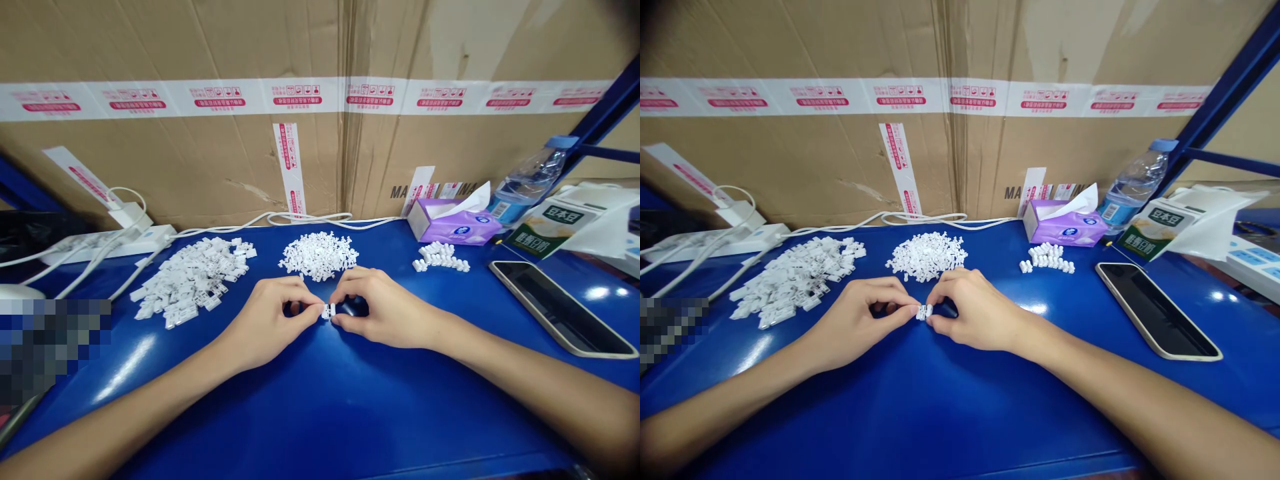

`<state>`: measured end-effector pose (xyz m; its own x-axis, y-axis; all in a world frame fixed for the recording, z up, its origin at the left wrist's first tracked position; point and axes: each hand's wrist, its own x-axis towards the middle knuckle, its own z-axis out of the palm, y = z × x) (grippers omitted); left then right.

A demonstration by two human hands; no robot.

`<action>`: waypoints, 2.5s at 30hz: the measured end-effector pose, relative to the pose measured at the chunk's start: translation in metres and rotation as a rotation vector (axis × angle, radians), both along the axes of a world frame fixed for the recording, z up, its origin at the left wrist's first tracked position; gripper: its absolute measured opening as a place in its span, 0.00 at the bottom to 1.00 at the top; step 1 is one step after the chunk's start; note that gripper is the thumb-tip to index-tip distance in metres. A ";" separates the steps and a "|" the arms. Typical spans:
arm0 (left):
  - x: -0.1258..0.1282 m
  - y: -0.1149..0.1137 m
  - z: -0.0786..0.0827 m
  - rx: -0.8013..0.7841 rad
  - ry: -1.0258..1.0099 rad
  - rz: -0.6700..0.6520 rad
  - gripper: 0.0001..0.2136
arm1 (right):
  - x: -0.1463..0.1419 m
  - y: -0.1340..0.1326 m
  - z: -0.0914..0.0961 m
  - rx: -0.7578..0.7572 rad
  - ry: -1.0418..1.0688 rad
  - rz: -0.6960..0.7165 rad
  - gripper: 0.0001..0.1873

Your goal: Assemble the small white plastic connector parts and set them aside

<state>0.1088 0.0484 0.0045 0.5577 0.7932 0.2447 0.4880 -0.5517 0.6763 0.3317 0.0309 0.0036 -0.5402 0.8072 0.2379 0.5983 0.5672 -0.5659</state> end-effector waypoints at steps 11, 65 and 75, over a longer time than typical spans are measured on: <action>0.001 0.000 0.001 -0.010 0.029 0.013 0.07 | -0.001 -0.001 -0.001 0.015 -0.005 0.001 0.07; -0.007 0.002 0.001 0.267 0.271 -0.032 0.11 | 0.008 0.010 -0.005 0.065 -0.067 -0.032 0.11; -0.009 -0.009 0.009 0.366 0.505 -0.039 0.12 | 0.008 0.009 -0.004 0.067 -0.098 -0.050 0.12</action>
